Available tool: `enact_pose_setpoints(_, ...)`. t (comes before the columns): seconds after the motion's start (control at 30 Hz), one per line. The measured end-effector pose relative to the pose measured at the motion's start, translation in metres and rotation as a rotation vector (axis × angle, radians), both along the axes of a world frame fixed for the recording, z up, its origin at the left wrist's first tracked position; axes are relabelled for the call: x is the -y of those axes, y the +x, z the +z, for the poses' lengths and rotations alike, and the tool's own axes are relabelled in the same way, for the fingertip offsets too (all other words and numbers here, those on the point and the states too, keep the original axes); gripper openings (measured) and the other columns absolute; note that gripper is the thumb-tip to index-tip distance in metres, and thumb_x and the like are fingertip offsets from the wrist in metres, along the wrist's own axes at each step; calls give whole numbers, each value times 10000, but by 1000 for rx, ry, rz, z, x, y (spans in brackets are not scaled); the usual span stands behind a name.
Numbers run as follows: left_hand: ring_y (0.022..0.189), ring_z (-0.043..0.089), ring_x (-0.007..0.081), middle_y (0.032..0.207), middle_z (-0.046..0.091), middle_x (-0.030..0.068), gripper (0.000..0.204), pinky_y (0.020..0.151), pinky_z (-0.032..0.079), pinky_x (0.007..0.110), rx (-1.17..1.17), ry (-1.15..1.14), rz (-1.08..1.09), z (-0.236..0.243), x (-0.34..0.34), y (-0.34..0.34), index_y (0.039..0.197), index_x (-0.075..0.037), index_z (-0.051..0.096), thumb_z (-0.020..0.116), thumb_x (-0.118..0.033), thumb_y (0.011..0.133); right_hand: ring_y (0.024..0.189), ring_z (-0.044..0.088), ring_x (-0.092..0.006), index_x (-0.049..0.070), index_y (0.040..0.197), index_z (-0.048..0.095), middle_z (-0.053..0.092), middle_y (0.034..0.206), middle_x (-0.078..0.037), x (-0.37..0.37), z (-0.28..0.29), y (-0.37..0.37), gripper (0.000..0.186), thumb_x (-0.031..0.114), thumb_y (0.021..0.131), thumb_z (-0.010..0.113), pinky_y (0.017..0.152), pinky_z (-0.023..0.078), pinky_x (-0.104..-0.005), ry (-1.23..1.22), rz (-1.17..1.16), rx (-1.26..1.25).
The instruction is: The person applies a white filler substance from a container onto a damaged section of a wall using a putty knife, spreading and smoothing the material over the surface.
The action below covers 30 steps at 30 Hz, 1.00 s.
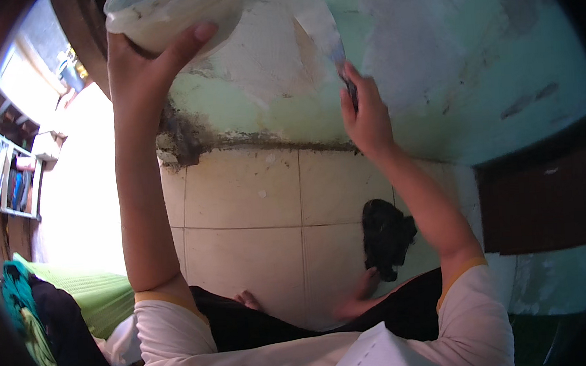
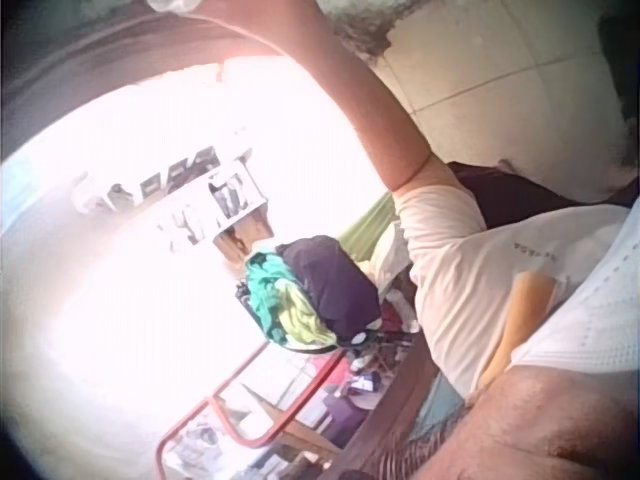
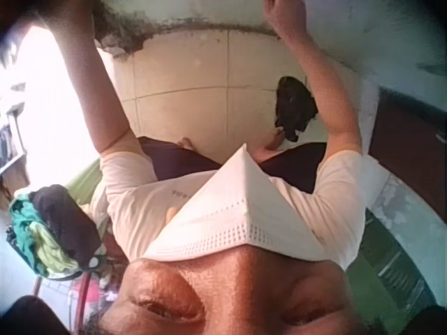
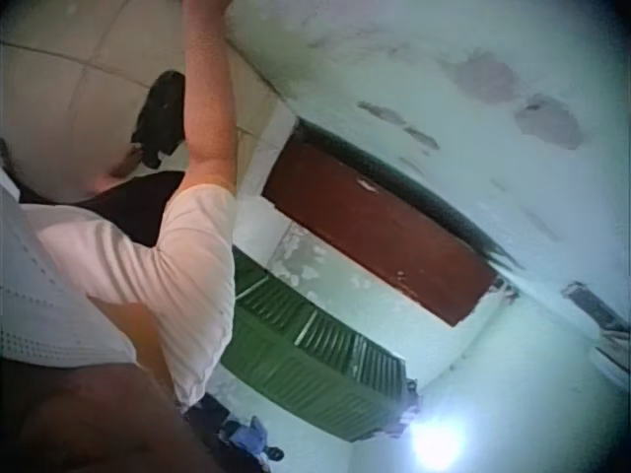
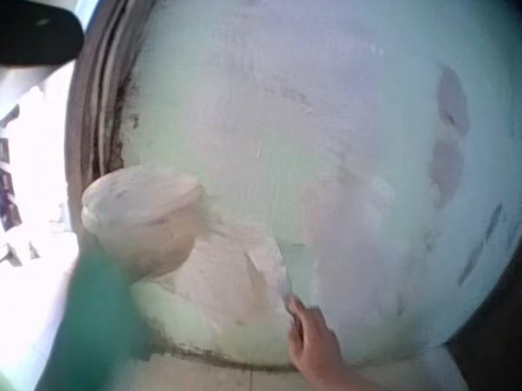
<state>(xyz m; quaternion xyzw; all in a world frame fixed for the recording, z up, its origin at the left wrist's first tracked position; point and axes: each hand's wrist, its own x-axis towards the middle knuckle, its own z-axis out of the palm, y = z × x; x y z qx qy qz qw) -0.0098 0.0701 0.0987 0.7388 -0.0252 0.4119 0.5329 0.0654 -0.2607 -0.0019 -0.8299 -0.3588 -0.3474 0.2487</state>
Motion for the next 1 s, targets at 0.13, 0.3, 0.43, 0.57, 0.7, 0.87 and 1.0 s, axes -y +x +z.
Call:
enact_pose_setpoints(0.13, 1141, 636, 342, 1221, 649, 203, 918, 1034, 484, 430, -188, 34, -12, 24, -15, -22, 1359, 49, 515, 866, -486, 701, 910, 677, -346, 69, 1440, 476, 614, 1103, -171, 31, -27, -18, 468, 104, 990, 598, 728, 567, -404, -64, 32, -235)
enact_pose_setpoints(0.3, 1218, 591, 351, 1258, 614, 220, 999, 1069, 462, 436, -85, 67, 251, 33, 2, -20, 1399, 69, 458, 862, -510, 693, 919, 704, -336, 45, 1389, 503, 644, 1143, -182, 45, -32, -45, 443, 136, 979, 641, 770, 570, -388, -50, 128, -409)
enact_pose_setpoints(0.43, 1257, 564, 347, 1305, 584, 219, 1016, 1098, 444, 433, -121, 27, 173, 58, 29, -39, 1442, 59, 407, 881, -449, 701, 941, 724, -325, 31, 1310, 545, 693, 1109, -184, 64, -34, -84, 397, 174, 965, 681, 799, 570, -374, 45, 163, -732)
enact_pose_setpoints(0.57, 1171, 636, 298, 1231, 643, 188, 926, 1011, 520, 402, -105, 43, 184, 67, 56, -41, 1374, 50, 468, 934, -360, 687, 936, 730, -299, 8, 1266, 556, 704, 1061, -186, 95, -24, -101, 371, 170, 961, 691, 794, 568, -375, 145, 198, -850)
enact_pose_setpoints(0.7, 1163, 651, 282, 1302, 607, 172, 1028, 990, 566, 409, -240, -33, 52, 80, 100, -50, 1477, 19, 351, 944, -252, 682, 948, 679, -183, -20, 1279, 549, 685, 1064, -134, 138, 6, -101, 368, 141, 977, 684, 834, 535, -314, 225, 214, -852)
enact_pose_setpoints(0.87, 1360, 500, 298, 1492, 433, 169, 1408, 1098, 485, 461, -352, 136, -20, 76, 154, -64, 1619, -111, -45, 956, -174, 630, 877, 681, -210, -13, 1248, 590, 693, 1017, -135, 189, 54, -85, 353, 184, 973, 689, 775, 545, -331, 406, 199, -798)
enact_pose_setpoints(1.0, 1417, 439, 304, 1531, 399, 163, 1456, 1167, 406, 469, -450, 21, -99, 53, 190, -93, 1620, -106, -71, 973, -196, 609, 923, 678, -190, -27, 1250, 601, 690, 1053, -142, 213, 88, -76, 352, 175, 974, 684, 822, 538, -315, 481, 266, -728)
